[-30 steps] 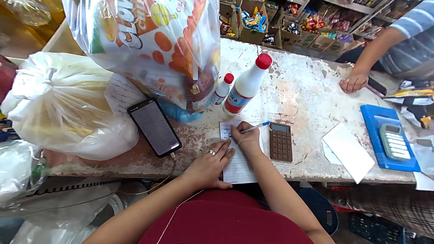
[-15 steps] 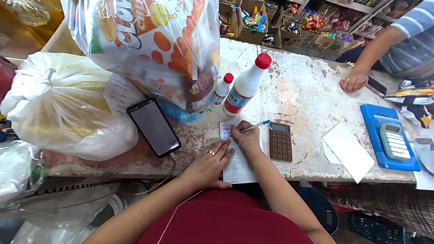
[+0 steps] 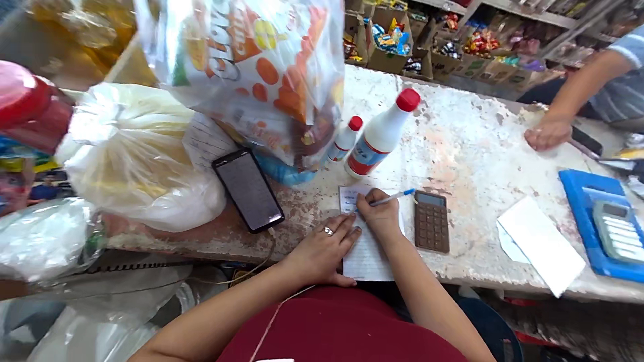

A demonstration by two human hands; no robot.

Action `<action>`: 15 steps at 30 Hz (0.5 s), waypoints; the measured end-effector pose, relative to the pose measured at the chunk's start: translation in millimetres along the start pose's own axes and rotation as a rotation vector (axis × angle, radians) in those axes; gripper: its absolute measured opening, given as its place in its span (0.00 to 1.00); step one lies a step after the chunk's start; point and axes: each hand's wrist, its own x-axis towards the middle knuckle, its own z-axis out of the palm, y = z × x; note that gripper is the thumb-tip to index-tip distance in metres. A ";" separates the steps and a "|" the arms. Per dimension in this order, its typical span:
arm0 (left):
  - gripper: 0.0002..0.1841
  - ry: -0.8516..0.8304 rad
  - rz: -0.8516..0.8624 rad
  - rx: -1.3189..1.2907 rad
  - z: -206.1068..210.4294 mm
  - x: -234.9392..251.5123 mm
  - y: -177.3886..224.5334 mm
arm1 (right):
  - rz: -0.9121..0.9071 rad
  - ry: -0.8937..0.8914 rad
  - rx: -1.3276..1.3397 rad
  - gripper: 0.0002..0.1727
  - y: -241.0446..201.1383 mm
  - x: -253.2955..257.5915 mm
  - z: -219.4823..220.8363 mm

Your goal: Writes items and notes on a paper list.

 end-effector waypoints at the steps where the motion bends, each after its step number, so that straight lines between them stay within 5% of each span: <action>1: 0.57 -0.003 -0.002 -0.021 -1.3 -0.3 -0.5 | -0.006 0.002 -0.020 0.17 -0.1 -0.5 1.0; 6: 0.57 0.008 0.006 -0.066 -4.5 -1.6 -1.1 | -0.169 0.077 -0.081 0.16 14.3 -1.1 8.3; 15: 0.56 0.087 0.072 -0.029 -0.1 -2.4 -1.2 | -0.078 0.089 0.084 0.15 10.1 5.5 4.0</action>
